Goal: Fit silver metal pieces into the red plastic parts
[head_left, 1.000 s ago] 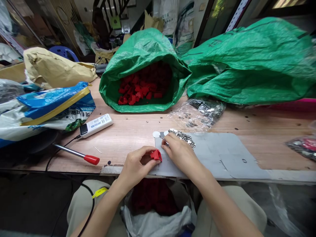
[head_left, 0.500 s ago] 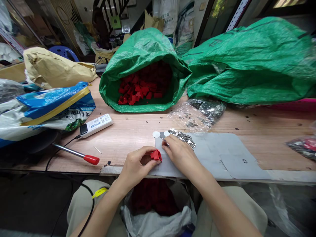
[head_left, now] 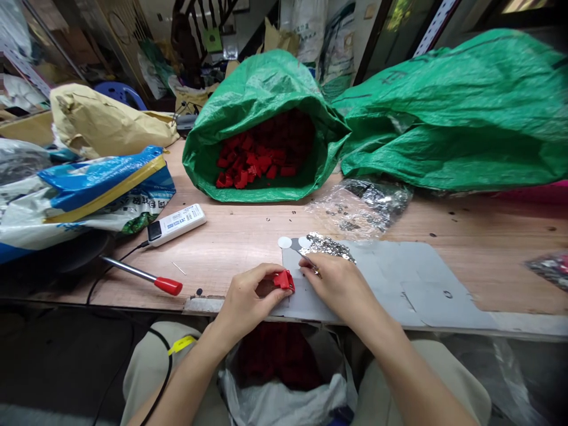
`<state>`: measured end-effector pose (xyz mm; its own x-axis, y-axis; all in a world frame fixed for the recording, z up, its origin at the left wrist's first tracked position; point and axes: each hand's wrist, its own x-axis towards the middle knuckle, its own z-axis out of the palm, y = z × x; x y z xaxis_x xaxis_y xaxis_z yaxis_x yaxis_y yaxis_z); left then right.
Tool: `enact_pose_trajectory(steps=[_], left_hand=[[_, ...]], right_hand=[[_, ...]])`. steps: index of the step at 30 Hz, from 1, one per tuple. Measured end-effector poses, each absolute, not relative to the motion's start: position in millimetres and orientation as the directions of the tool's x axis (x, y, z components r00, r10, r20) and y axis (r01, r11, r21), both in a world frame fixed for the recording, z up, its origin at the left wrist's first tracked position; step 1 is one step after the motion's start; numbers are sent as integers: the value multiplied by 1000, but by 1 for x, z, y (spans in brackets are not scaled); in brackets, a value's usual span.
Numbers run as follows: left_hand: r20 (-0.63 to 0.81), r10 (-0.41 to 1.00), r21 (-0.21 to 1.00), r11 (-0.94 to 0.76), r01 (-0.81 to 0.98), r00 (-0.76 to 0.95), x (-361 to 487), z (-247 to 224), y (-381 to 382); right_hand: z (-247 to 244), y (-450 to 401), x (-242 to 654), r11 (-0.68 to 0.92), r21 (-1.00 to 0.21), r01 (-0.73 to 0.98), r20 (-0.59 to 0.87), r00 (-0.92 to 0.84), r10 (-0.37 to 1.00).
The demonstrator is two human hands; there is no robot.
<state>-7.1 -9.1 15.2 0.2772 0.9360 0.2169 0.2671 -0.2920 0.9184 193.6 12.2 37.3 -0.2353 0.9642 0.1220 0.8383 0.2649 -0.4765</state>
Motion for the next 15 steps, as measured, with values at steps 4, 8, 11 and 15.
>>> enact_pose_trajectory(steps=[4, 8, 11, 15], left_hand=[[144, 970, 981, -166, 99, 194, -6, 15, -9], [115, 988, 993, -114, -13, 100, -5, 18, -11], [137, 987, 990, -135, -29, 83, -4, 20, -13], [245, 967, 969, -247, 22, 68, -1, 20, -15]], right_hand=[[39, 16, 193, 126, -775, 619, 75, -107, 991], [40, 17, 186, -21, -943, 332, -27, -12, 1000], [41, 14, 179, -149, -977, 151, -146, 28, 989], [42, 11, 169, -293, -954, -65, -293, -10, 956]])
